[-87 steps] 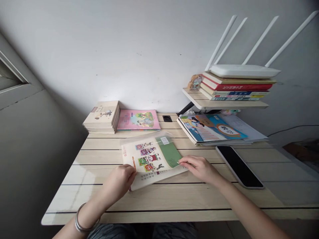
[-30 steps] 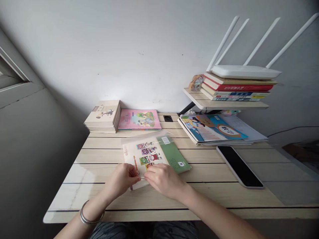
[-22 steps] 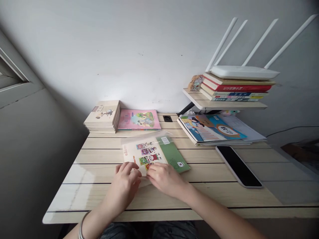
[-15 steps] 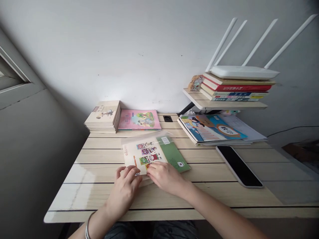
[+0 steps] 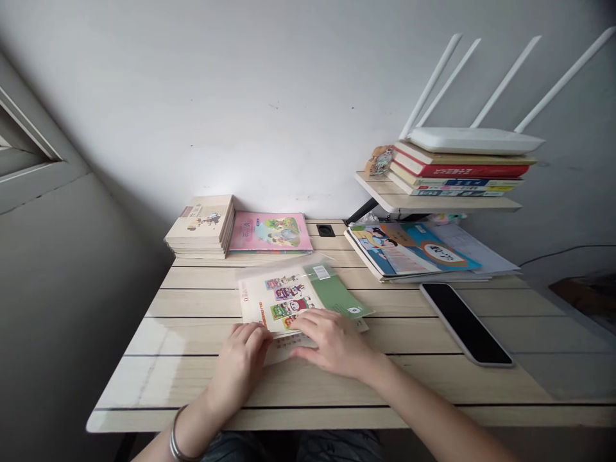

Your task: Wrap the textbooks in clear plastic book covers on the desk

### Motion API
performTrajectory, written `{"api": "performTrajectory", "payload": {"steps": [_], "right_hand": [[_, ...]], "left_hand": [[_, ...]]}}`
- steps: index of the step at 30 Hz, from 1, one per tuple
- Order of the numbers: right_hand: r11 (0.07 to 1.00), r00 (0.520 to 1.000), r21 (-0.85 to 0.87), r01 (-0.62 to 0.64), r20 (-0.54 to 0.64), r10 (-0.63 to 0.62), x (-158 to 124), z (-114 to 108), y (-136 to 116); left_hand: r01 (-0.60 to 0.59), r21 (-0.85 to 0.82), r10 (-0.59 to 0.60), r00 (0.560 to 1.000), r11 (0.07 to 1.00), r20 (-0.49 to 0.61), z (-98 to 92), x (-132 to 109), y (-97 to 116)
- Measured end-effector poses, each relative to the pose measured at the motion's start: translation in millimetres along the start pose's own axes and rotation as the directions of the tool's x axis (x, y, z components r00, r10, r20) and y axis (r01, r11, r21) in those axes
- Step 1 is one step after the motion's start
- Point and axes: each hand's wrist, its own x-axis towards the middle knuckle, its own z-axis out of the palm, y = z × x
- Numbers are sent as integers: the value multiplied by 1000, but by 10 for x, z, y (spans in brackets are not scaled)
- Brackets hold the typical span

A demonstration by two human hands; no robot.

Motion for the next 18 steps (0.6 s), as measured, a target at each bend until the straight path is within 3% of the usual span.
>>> {"api": "performTrajectory", "payload": {"steps": [4,6,10,12,13,16,18], "right_hand": [[989,984,13,-145,-103,146,-186,-117,382],[964,954,75,-254,-143,262,-260,-164,631],[776,790,450,-443,-214,575,-272,-146,1047],[628,718,660,-413,-188,670,-212,-88,1157],[560,701,736,-381,-165,694,-175,-58,1186],[440,714,839,-320,-92,694,-91,11,1204],[417,745,854,-312,-52,665,-80,34,1190]], "left_hand": [[194,-179,-182,980,965,80,-1,52,-68],[291,-253,-279,957,923,83,-10,108,-87],[437,-394,-483,875,809,-22,-52,279,-186],[509,-419,-598,794,752,-108,-78,382,-307],[560,-434,-667,733,705,-137,-91,435,-380],[680,-546,-832,553,488,-55,-118,584,-582],[686,-634,-855,513,356,75,-124,671,-652]]}}
